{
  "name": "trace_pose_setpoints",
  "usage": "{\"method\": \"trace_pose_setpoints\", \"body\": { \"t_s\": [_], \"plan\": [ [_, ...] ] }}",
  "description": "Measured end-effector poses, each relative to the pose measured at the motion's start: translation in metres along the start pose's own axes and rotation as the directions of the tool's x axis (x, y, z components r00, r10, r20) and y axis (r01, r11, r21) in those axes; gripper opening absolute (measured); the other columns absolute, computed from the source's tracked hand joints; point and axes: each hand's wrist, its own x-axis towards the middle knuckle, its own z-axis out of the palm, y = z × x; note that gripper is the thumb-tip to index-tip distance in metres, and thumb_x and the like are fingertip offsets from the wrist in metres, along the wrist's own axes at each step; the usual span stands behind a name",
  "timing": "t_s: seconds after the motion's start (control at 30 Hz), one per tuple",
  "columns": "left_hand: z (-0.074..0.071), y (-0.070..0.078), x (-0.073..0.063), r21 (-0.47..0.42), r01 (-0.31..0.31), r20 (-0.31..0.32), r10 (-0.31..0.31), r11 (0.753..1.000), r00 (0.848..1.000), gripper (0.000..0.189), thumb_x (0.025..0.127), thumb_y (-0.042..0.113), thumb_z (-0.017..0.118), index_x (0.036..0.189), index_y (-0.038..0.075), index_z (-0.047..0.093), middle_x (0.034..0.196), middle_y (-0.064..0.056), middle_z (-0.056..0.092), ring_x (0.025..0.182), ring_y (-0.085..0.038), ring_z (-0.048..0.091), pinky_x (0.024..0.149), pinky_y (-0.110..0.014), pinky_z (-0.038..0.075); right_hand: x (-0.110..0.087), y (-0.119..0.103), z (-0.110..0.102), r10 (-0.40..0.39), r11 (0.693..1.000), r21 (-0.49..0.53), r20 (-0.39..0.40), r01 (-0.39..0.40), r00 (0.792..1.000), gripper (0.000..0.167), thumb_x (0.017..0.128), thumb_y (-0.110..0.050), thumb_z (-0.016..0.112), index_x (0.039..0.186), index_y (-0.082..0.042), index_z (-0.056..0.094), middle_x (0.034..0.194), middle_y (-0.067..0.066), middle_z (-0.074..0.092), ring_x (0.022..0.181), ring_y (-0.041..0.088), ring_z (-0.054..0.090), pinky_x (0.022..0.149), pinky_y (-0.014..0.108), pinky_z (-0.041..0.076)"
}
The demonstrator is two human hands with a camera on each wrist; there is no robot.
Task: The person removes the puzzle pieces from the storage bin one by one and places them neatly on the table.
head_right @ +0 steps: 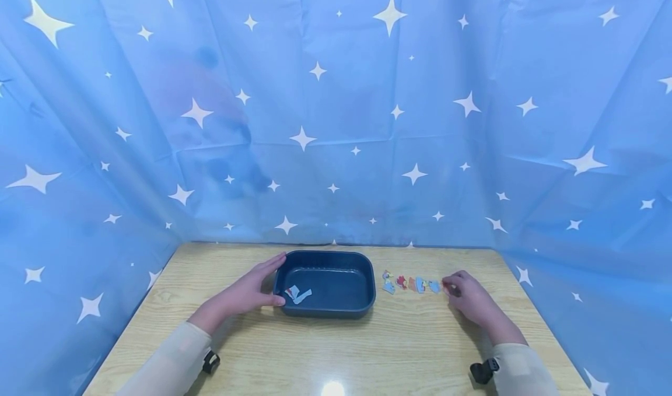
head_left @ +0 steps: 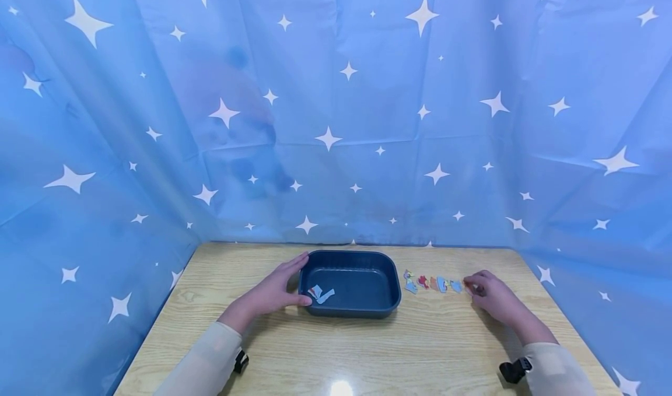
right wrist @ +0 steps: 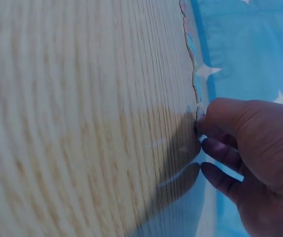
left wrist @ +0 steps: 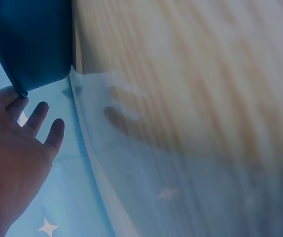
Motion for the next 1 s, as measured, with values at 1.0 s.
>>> {"method": "trace_pose_setpoints", "body": {
  "t_s": [1.0],
  "plan": [
    [0.000, -0.003, 0.001, 0.000, 0.002, 0.010, -0.002, 1.000, 1.000, 0.108, 0.094, 0.047, 0.089, 0.178, 0.019, 0.026, 0.185, 0.004, 0.017, 0.168, -0.041, 0.018, 0.131, -0.066, 0.024, 0.007, -0.032, 0.015, -0.041, 0.987, 0.150, -0.124, 0.059, 0.991, 0.040, 0.102, 0.001, 0.075, 0.141, 0.007, 0.067, 0.126, 0.020, 0.068, 0.100, 0.023, 0.068, 0.078, 0.029, 0.060]
  ]
}}
